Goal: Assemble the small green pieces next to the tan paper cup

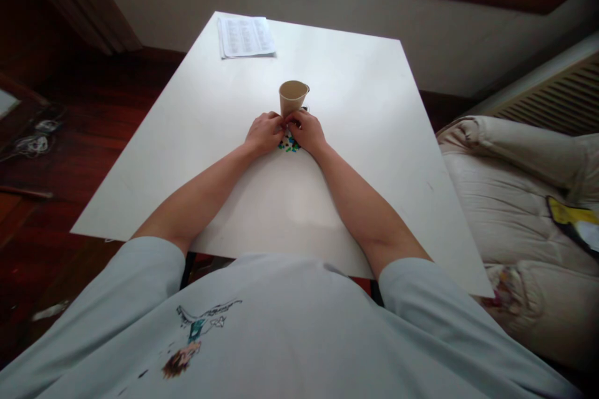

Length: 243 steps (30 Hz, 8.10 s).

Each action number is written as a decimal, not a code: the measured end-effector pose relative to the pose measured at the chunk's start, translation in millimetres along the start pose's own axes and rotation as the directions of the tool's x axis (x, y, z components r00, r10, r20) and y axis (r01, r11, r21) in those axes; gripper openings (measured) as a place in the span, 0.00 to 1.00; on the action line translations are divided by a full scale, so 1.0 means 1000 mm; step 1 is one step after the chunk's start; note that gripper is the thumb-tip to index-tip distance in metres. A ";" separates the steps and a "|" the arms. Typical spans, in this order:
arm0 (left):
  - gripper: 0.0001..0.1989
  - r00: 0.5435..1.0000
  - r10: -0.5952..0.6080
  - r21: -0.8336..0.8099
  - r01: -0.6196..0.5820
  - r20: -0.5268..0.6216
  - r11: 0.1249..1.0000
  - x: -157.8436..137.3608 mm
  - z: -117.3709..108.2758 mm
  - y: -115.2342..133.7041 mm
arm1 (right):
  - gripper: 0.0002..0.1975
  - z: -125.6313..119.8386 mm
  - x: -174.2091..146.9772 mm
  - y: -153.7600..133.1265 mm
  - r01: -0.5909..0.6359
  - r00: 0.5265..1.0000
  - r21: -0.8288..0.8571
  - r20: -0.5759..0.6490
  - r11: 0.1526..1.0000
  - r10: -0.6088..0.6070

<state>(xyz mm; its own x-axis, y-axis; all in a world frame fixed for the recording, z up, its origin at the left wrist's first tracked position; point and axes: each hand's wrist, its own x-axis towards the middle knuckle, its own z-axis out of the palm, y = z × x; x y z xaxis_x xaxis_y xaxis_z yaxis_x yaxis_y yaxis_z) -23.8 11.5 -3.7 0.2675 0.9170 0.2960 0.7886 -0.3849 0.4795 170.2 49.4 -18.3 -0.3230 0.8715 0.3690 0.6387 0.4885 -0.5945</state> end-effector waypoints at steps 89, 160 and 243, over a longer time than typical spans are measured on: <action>0.16 1.000 -0.028 -0.047 0.029 0.011 0.998 0.001 -0.002 0.003 | 0.14 -0.006 -0.001 -0.012 0.018 1.000 0.021 -0.007 1.000 -0.018; 0.16 1.000 -0.014 -0.035 0.014 -0.004 0.999 0.000 -0.001 0.002 | 0.13 -0.007 -0.001 -0.012 0.033 0.999 -0.012 -0.008 0.999 -0.033; 0.16 1.000 -0.006 -0.057 0.006 -0.006 0.998 -0.001 -0.003 0.006 | 0.15 -0.010 -0.004 -0.017 0.059 0.998 -0.003 -0.006 0.998 -0.059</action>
<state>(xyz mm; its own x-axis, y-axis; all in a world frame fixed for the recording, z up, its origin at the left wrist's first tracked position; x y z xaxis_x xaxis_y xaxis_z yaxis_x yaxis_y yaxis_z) -20.8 8.4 1.4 0.2595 0.9187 0.2979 0.7575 -0.3849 0.5273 167.1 37.2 -2.3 -0.3558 0.8411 0.4075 0.6206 0.5386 -0.5698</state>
